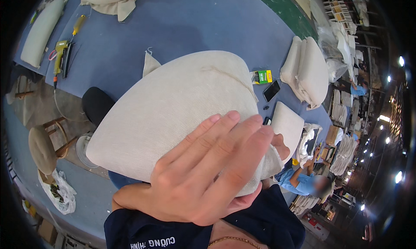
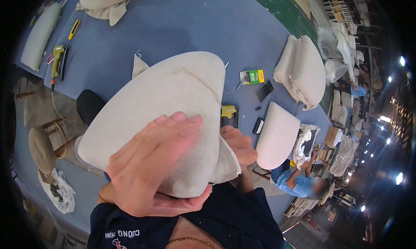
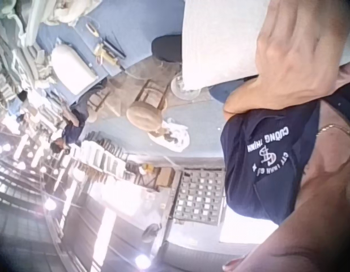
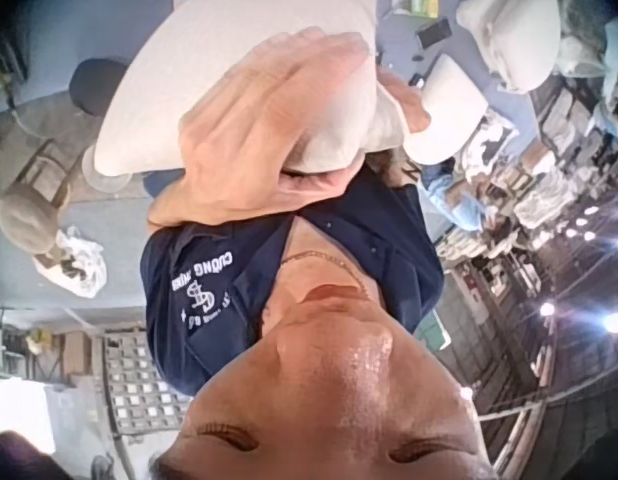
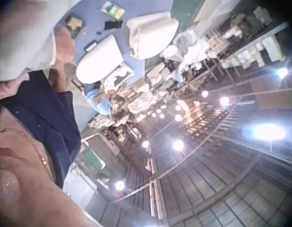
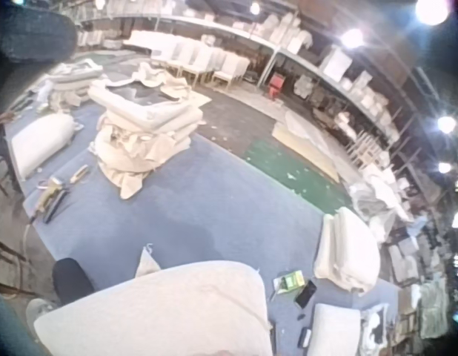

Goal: The person is upholstering a chair seat by hand. They wrap a piece of fabric around a foam cushion, pull it tight, and secure it to the underside of the seat frame using a staple gun. They also use scissors to trim excess fabric and a screwdriver to adjust the cushion.

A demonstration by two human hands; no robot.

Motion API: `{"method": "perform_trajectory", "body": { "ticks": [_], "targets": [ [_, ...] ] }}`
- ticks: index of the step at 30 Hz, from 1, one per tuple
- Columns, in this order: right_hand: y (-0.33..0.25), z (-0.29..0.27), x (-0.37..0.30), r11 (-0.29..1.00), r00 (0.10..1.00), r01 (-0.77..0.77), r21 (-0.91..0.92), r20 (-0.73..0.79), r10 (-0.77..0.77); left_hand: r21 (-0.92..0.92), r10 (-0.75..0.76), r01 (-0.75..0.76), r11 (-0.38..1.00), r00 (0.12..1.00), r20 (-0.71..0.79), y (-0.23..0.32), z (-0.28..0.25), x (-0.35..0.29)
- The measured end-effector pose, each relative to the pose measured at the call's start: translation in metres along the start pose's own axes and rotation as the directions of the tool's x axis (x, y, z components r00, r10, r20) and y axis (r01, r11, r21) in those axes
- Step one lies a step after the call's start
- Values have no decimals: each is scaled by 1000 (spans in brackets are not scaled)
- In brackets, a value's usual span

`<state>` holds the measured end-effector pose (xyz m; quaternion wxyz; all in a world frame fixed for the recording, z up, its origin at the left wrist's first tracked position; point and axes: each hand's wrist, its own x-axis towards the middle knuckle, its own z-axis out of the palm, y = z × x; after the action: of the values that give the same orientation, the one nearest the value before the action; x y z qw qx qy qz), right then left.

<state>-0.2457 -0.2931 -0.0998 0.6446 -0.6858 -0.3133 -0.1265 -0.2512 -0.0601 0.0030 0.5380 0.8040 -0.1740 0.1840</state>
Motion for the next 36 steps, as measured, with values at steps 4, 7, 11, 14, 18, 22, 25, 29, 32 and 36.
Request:
{"method": "perform_trajectory", "body": {
  "ticks": [4, 7, 11, 14, 18, 22, 25, 29, 32, 36],
  "targets": [
    [-12, 3, 36, 998, 998, 2, 63, 56, -6, -15, -25, 24, 1000, 999, -42, -2, -2, 5],
    [-22, 5, 54, 999, 996, 4, 40, 94, -8, -24, -7, 4, 1000, 992, -124, -6, 2, 3],
    [-32, -6, 56, 968, 988, 41, -249, 155, -2, -7, -2, 2, 1000, 1000, 15, 1, -2, 1],
    [-15, -15, 37, 859, 991, 94, -503, 129, -33, 10, 67, -67, 998, 995, -67, 3, -23, 19],
    [57, -3, 1, 807, 977, -191, -559, -192, 98, -13, 83, -84, 996, 993, -82, -14, -59, 41],
    [176, -16, -54, 759, 818, -535, -371, -449, 358, -135, 48, -42, 990, 998, 41, -28, -82, 64],
    [238, -35, -92, 701, 789, -601, -384, -422, 446, -244, 64, -22, 970, 984, 166, -33, -82, 76],
    [276, -43, -87, 365, 912, -379, -851, -276, 303, -370, -37, 141, 918, 961, 273, -33, -82, 75],
    [248, -21, 6, 710, 954, -282, -645, -266, 137, -360, 0, 92, 929, 969, 247, -42, -84, 62],
    [129, 39, 114, 947, 962, -135, -292, -266, 56, -115, 83, -67, 991, 987, 137, -21, -80, 30]
  ]
}}
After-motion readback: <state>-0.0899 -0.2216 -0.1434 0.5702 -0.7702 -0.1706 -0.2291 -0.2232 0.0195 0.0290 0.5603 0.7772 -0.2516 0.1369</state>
